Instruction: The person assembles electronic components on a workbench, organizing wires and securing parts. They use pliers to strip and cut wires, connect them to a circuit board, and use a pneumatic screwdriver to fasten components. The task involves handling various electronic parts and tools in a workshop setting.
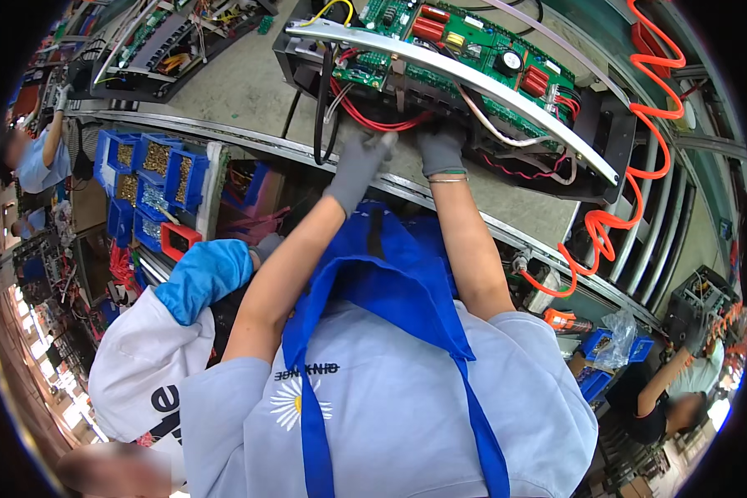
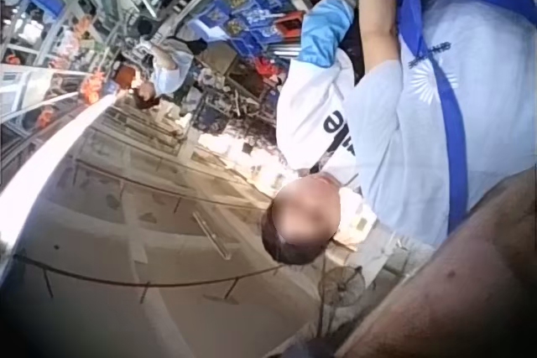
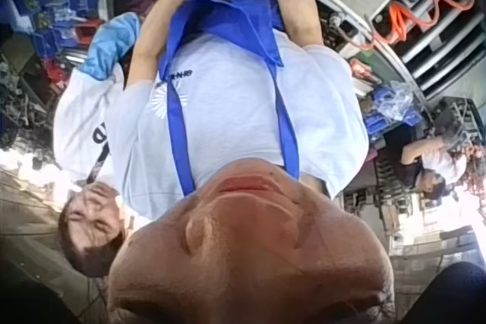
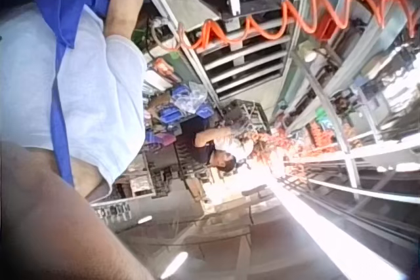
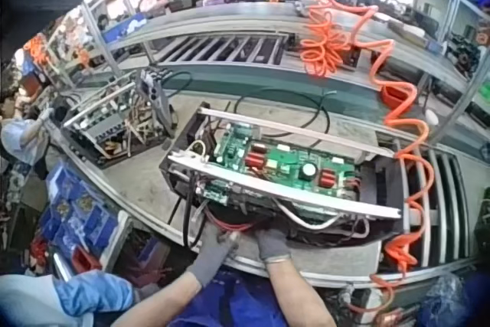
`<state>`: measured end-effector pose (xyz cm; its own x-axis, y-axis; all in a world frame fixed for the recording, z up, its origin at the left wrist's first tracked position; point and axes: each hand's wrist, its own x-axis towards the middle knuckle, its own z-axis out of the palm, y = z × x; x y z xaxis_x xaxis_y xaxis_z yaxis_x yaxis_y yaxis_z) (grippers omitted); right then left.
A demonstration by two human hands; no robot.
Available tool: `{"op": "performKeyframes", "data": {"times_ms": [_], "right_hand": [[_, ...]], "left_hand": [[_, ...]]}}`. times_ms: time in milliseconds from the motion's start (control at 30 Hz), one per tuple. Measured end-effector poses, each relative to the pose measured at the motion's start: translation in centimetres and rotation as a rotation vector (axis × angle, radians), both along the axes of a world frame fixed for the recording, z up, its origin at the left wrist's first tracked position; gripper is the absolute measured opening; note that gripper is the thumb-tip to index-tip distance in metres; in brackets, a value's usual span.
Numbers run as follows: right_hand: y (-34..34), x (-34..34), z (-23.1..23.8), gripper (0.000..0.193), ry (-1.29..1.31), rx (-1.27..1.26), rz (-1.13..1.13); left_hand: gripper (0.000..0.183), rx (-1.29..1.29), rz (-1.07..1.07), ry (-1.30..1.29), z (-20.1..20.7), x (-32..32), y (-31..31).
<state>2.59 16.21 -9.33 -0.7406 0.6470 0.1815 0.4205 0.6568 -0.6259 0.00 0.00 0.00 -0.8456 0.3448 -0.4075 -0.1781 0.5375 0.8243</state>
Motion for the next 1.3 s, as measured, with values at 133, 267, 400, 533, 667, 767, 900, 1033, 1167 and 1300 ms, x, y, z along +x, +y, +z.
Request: {"op": "performKeyframes", "data": {"times_ms": [133, 267, 400, 533, 667, 767, 900, 1033, 1167, 1300], "right_hand": [[1.5, 2.2, 3.1, 0.034, 0.06, -0.056, 0.11], [-0.3, 11.2, 13.1, 0.041, -0.046, -1.087, 0.294], [7.1, 15.1, 30.4, 0.029, -0.348, -0.948, 0.779], [13.8, 9.9, 40.2, 0.037, -0.147, -0.32, 0.613], [19.1, -2.8, 39.3, 0.028, -0.166, -0.042, 0.768], [24.9, -9.9, 32.9, 0.028, -0.342, 0.172, 0.882], [25.7, -15.8, 22.9, 0.05, -0.781, 0.364, 1.143], [23.4, -16.2, 13.3, 0.066, -0.76, -0.071, 1.626], [21.6, -14.7, 11.2, 0.058, -1.063, -0.246, 1.584], [22.7, -14.1, 11.5, 0.04, -0.685, -0.221, 1.61]], "left_hand": [[0.039, 0.613, 0.095, -0.555, -1.8, -2.2, 4.2], [0.022, 0.746, -0.145, -0.171, -8.1, -2.4, 4.8], [0.028, 1.117, 0.251, -0.853, -4.7, -2.7, 7.3], [0.031, 1.214, 0.337, -0.933, -5.4, -2.4, 7.8], [0.034, 1.078, 0.351, -0.911, -6.9, -3.0, 5.0], [0.029, -0.322, -0.74, -0.112, -9.0, -7.6, -21.5], [0.032, -0.371, -0.816, -0.196, -2.8, -9.5, -25.8], [0.042, -0.209, -0.515, 0.01, 2.2, -17.2, -20.9], [0.05, 0.038, -0.144, -0.115, 1.5, -27.9, -19.0], [0.05, 0.019, -0.149, 0.049, 3.7, -36.0, -15.2]]}}
